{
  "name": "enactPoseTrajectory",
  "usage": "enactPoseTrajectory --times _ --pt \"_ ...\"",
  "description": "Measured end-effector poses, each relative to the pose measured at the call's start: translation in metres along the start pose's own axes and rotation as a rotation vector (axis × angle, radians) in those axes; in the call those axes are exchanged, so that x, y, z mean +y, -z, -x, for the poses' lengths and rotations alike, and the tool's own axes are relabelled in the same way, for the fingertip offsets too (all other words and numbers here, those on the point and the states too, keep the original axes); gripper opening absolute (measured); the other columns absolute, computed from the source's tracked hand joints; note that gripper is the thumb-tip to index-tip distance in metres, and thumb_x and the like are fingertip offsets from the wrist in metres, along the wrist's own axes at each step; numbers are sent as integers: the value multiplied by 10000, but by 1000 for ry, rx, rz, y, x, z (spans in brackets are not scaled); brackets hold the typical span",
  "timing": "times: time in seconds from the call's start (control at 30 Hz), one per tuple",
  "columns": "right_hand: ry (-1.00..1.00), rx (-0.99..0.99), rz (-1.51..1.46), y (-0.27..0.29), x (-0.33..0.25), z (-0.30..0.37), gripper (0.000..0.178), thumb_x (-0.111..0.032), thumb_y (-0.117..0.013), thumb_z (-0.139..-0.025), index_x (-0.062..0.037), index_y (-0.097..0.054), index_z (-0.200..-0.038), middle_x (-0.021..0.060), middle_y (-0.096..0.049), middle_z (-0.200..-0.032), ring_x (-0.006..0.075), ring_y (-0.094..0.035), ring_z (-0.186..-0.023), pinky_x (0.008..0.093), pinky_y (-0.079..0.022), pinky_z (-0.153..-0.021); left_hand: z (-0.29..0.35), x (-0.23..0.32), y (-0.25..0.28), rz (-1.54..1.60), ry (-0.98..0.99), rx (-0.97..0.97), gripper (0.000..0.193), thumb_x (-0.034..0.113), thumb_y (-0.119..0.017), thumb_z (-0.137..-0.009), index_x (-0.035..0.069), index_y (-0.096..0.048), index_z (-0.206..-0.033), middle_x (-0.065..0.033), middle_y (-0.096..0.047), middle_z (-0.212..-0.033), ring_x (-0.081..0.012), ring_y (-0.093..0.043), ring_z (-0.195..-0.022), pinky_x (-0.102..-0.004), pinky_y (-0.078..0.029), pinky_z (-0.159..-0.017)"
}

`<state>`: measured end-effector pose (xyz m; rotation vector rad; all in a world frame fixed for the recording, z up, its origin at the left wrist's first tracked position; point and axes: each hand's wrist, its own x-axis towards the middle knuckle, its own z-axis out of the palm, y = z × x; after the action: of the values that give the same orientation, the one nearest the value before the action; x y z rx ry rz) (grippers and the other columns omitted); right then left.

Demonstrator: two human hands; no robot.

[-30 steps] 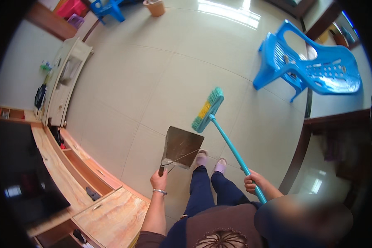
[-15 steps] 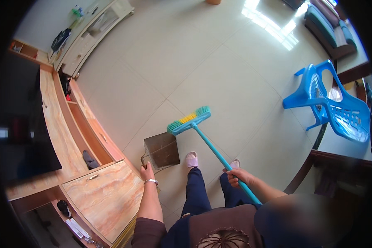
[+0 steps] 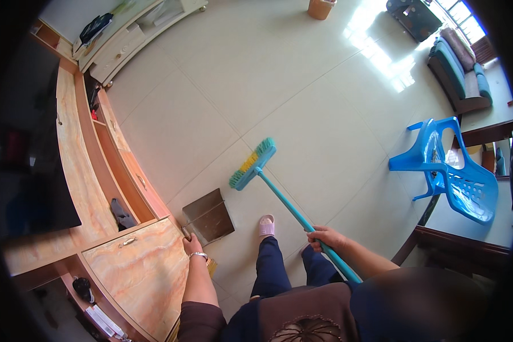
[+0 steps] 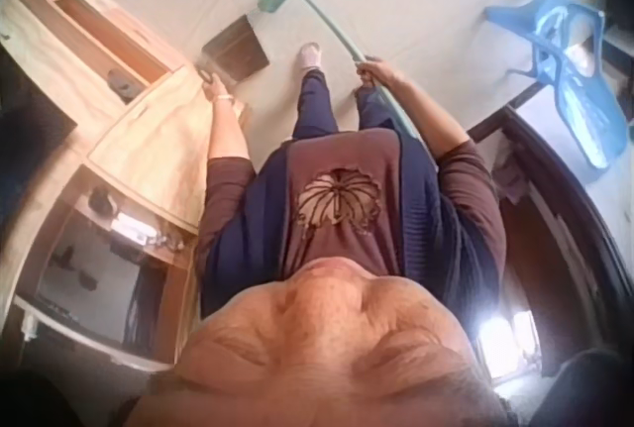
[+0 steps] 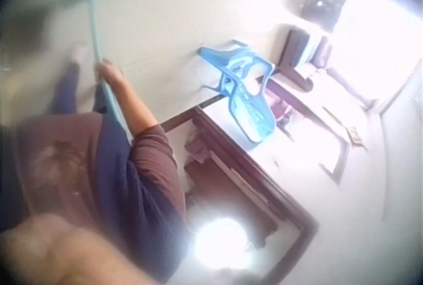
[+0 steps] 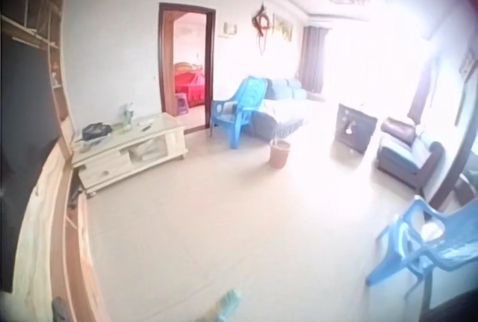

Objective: The person sweeps a tiled floor with a long-handled broom, moving debris into a dustpan. They then brush the broom bristles against a balcony railing to remove trapped debris.

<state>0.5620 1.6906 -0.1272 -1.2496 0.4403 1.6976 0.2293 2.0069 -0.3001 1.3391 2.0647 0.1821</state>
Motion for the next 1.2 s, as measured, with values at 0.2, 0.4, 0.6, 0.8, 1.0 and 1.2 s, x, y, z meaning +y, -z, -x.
enactPoseTrajectory --times 0.2,0.4,0.6,0.8,1.0,1.2 --pt "170 239 -204 37 -22 30 171 -149 -571 -841 -18 -488 -914 81 -508 -795 98 -487 -575 246 -475 -502 32 50 26 -204 41 74 447 249 -610 -768 4 -506 -1127 -197 -599 -1037 -334 -586 -936 -418 -456 -865" --pt "183 409 -128 59 -10 127 129 -158 -521 -870 -61 -481 -945 44 -489 -742 83 -454 -533 220 -428 -448 61 116 20 -438 -350 -101 415 234 -610 -763 46 -555 -1128 -195 -573 -1125 -320 -548 -1043 -409 -431 -907" --pt "297 230 -647 61 -14 144 114 -150 -525 -851 -63 -454 -872 25 -469 -686 89 -436 -524 206 -412 -461 188 262 -31 15 -970 -757 371 133 -646 -765 74 -557 -1120 -129 -592 -1097 -283 -562 -1030 -366 -451 -890" --pt "586 207 -670 -10 -78 102 295 -331 -560 -862 -48 -482 -898 54 -519 -715 164 -536 -593 310 -498 -536 354 332 -8 182 -1914 -1194 552 173 -711 -731 96 -478 -1225 -138 -489 -1229 -277 -468 -1148 -342 -421 -932" --pt "659 343 -235 -14 -90 72 440 -335 -544 -870 6 -478 -1140 58 -592 -819 158 -597 -628 258 -499 -559 349 341 -47 459 -986 -1428 82 167 -540 -910 85 -540 -916 -63 -585 -1013 -146 -497 -1034 -289 -401 -896" --pt "1052 1100 876 31 -139 28 772 -238 -710 -693 -85 -320 -1340 184 -448 -1205 336 -417 -1131 403 -349 -969 353 441 -40 662 -866 -1658 134 183 -482 -931 110 -492 -819 -20 -505 -825 -188 -494 -982 -388 -313 -975"
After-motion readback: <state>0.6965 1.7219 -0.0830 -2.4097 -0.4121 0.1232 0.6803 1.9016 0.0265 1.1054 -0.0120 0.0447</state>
